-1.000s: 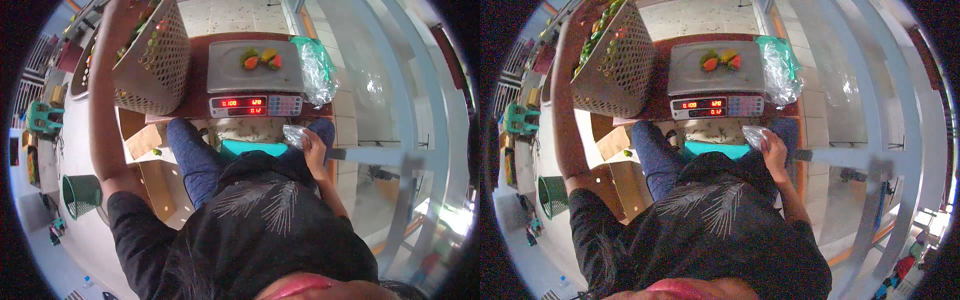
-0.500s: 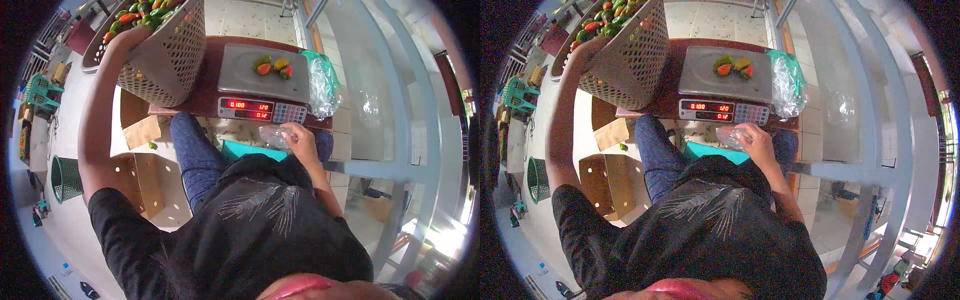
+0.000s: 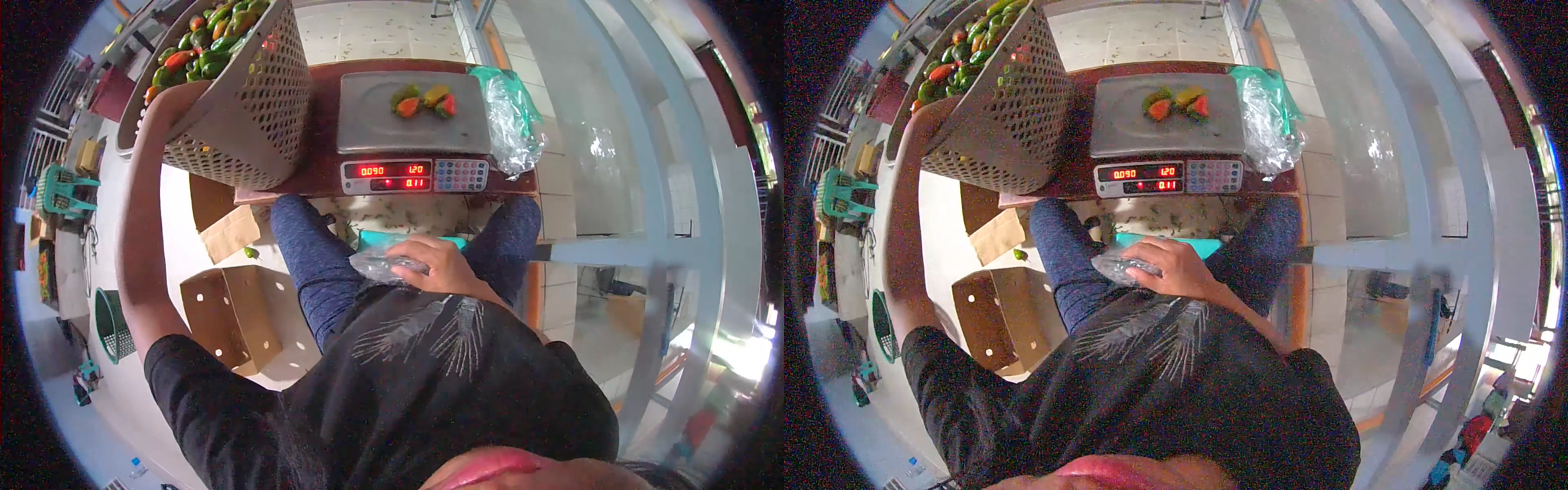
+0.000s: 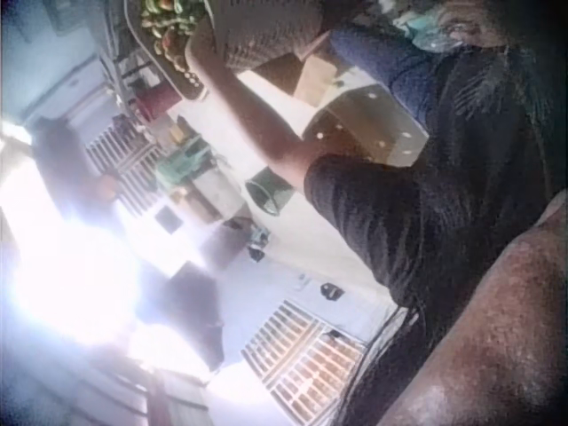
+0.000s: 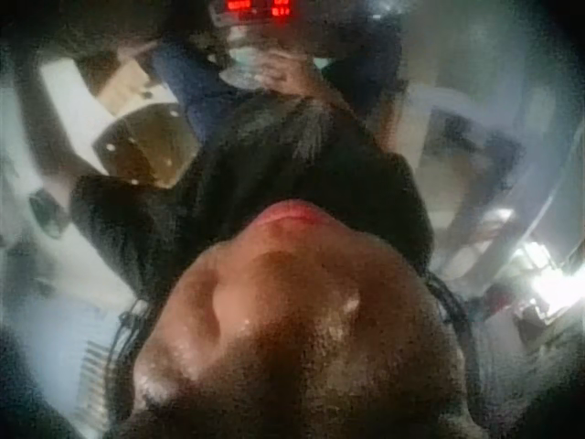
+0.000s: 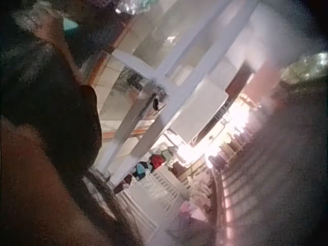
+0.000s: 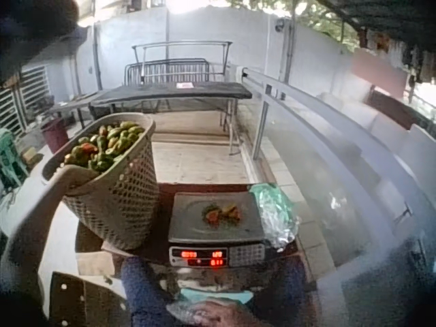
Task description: The person sits on a low stool and weighs green and red peppers from a basket using a digital scale. They place peppers into a plastic bag on the scale, adjust the quantity, and then transfer the bagged peppers into a cardboard box.
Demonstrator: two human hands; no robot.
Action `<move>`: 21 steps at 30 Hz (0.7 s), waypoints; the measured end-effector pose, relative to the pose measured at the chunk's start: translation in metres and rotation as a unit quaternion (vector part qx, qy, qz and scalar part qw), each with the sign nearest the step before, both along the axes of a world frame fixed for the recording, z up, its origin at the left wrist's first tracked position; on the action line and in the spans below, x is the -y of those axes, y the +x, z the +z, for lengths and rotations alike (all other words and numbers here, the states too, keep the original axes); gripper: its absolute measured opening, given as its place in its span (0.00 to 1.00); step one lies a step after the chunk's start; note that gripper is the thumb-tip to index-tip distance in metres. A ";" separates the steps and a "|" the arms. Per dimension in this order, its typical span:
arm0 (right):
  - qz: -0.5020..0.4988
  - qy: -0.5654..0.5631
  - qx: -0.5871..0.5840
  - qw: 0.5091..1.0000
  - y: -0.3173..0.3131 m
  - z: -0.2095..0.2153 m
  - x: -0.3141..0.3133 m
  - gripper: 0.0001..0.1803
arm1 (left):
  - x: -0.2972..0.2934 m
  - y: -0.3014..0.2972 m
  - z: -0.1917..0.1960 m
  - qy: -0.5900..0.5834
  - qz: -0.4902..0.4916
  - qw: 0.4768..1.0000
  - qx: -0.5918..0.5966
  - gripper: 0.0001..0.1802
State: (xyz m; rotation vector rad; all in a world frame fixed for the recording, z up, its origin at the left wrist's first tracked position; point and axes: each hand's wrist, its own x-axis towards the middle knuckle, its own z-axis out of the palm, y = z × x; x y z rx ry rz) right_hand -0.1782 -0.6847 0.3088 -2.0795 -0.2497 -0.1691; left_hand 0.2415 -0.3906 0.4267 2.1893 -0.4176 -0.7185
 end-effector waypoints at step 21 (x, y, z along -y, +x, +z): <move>0.049 0.003 -0.036 0.998 -0.007 0.004 -0.001 0.13 | -0.001 0.070 0.018 0.079 0.045 0.916 0.391 0.29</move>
